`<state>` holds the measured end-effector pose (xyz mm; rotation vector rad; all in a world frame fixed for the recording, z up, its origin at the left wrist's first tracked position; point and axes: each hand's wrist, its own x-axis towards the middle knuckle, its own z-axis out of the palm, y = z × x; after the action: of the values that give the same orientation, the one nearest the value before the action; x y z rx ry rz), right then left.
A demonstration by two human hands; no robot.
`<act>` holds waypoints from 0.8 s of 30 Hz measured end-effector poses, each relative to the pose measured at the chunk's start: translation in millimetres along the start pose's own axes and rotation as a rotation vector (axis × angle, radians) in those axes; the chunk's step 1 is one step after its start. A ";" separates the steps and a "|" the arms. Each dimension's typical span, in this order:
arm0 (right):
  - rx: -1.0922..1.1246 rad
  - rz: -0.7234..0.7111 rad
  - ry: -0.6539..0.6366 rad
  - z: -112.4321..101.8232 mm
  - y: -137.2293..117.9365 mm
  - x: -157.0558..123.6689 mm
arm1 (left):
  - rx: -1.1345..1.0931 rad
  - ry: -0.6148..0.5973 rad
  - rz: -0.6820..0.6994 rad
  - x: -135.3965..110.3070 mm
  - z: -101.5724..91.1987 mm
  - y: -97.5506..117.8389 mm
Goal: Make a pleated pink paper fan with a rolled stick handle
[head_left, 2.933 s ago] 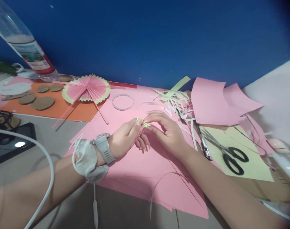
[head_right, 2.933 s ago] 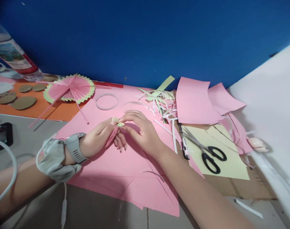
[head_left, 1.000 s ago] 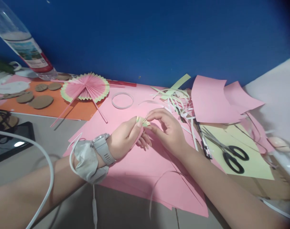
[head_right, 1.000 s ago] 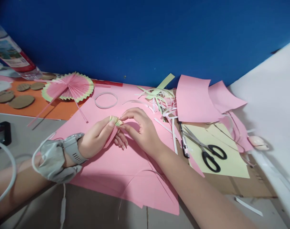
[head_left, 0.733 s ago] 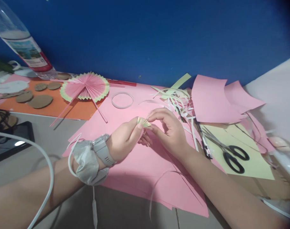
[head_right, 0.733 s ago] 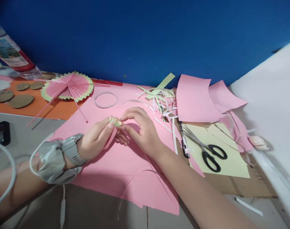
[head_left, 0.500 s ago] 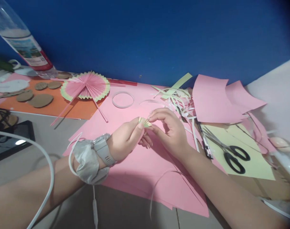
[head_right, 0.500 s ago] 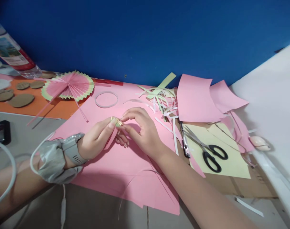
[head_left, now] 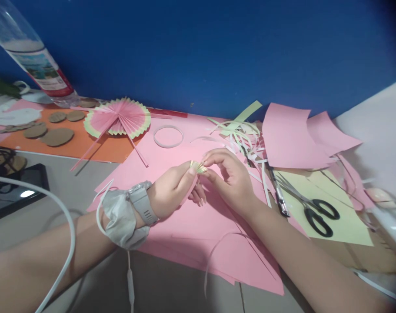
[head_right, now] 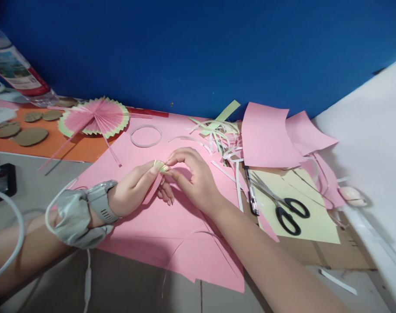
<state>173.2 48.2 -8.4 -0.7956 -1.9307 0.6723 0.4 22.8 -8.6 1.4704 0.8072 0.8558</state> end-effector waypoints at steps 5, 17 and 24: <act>-0.022 -0.011 0.003 -1.0 -0.5 -0.2 | -0.007 -0.007 -0.008 0.4 1.1 0.2; 0.076 0.038 0.028 0.7 2.7 -0.7 | -0.027 -0.015 -0.007 0.3 0.9 -3.8; 0.108 0.142 -0.019 -4.2 6.4 -0.9 | 0.136 -0.040 0.033 -2.5 0.6 0.1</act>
<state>178.9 52.2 -11.7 -0.8664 -1.8508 0.8651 -0.2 20.3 -8.6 1.6187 0.8267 0.8067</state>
